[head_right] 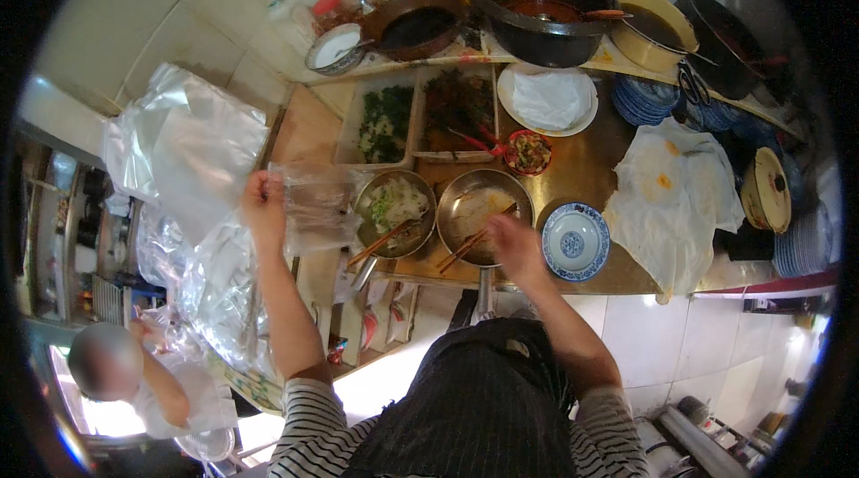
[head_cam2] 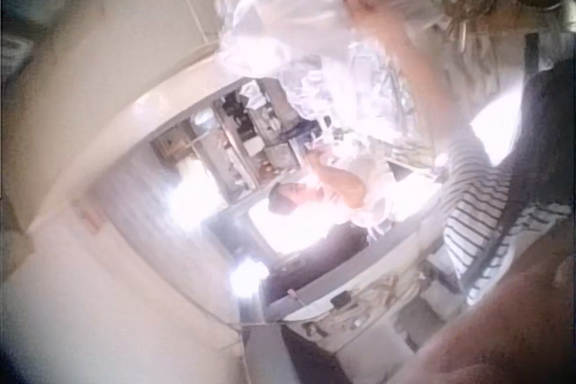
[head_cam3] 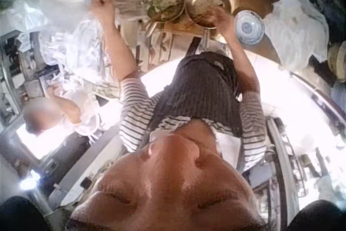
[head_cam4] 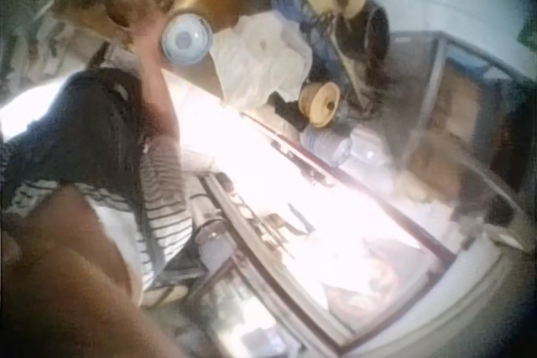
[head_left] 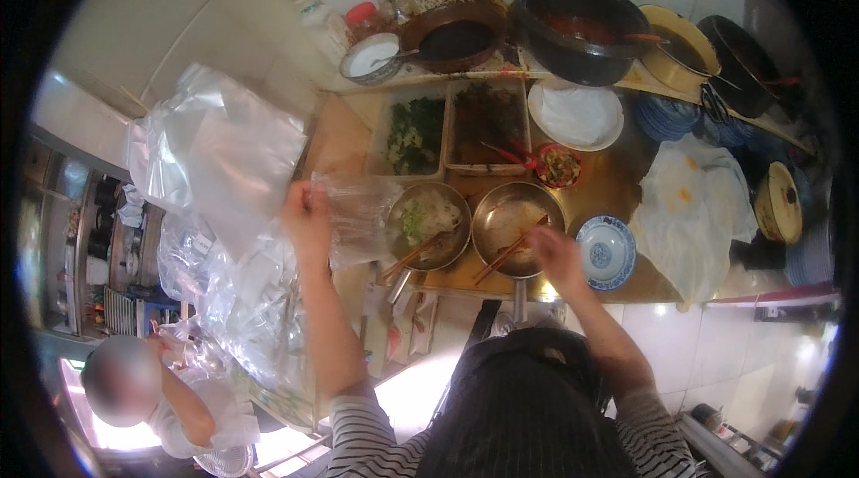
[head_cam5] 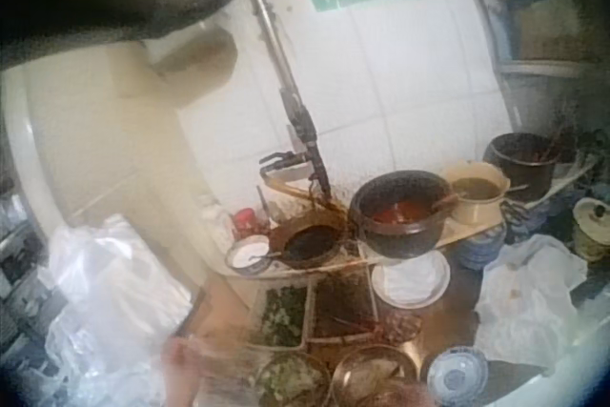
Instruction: The person prepares a noodle dish by adding shredded vegetables and a red sauce to a metal bowl. They mix the ingredients thoroughly with chopsticks and then transfer the mixture into two separate serving bowls.
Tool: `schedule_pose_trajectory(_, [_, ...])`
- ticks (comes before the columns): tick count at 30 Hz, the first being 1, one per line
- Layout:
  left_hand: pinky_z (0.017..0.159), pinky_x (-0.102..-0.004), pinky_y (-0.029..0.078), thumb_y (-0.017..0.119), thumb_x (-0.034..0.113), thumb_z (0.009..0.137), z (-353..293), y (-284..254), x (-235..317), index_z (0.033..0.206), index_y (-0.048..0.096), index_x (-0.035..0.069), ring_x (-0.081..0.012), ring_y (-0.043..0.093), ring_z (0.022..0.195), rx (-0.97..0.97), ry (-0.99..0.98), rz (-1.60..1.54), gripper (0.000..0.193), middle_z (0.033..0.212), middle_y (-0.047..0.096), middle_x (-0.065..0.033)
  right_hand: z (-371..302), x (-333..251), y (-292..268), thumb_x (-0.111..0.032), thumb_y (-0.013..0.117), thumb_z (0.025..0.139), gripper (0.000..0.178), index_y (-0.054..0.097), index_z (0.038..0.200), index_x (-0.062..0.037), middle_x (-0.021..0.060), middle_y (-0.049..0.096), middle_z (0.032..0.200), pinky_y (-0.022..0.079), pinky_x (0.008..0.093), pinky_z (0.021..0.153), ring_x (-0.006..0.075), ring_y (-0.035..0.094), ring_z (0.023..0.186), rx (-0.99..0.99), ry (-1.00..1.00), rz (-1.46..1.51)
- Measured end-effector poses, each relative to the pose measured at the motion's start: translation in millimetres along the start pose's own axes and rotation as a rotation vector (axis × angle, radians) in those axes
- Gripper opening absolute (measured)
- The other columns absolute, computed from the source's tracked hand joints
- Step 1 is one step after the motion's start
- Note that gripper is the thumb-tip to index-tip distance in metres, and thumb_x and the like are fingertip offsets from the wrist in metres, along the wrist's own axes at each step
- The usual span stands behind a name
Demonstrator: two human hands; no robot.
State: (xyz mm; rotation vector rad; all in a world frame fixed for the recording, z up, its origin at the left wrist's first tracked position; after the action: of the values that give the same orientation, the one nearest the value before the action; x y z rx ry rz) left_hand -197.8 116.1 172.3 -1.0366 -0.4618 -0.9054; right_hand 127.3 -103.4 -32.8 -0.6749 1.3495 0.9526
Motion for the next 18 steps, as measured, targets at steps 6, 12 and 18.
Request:
schedule_pose_trajectory(6, [0.047, -0.0211, 0.032, 0.058, 0.02, 0.09, -28, 19, -12, 0.081, 0.054, 0.007, -0.0041, 0.04, 0.054, 0.034, -0.061, -0.131, 0.015, 0.06, 0.045, 0.005, 70, -7, 237, -0.038, 0.06, 0.086, 0.04, 0.058, 0.114, -0.01, 0.0066, 0.055, 0.118, 0.038, 0.0351, 0.094, 0.0195, 0.051, 0.111, -0.538, 0.453, 0.272])
schedule_pose_trajectory(12, [0.047, -0.0208, 0.033, 0.056, 0.02, 0.09, -67, 5, -64, 0.083, 0.049, 0.008, -0.0048, 0.042, 0.054, 0.033, -0.33, -0.501, 0.016, 0.061, 0.047, 0.0031, 75, 13, 277, -0.026, 0.06, 0.086, 0.021, 0.059, 0.097, -0.0079, 0.0011, 0.059, 0.092, 0.041, 0.0268, 0.082, 0.0118, 0.054, 0.091, -0.508, 0.459, 0.694])
schedule_pose_trajectory(18, [0.055, -0.0352, 0.046, 0.062, 0.013, 0.082, -81, -21, -48, 0.086, 0.051, 0.004, -0.0286, 0.057, 0.06, -0.215, -0.094, 0.44, 0.015, 0.069, 0.058, -0.0101, 79, -20, 253, -0.022, 0.058, 0.088, 0.018, 0.05, 0.082, -0.0079, -0.001, 0.048, 0.069, 0.041, 0.0277, 0.057, 0.0096, 0.046, 0.063, -0.734, 0.174, 0.071])
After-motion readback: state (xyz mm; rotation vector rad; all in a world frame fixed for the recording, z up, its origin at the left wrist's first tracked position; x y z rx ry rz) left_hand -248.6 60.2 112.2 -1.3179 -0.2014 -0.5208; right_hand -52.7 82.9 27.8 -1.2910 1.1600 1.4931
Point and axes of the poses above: each hand's wrist, its own z-axis towards the middle knuckle, its own y-axis out of the palm, x = y × z, the point moved 8 cm from there along z, towards the middle knuckle
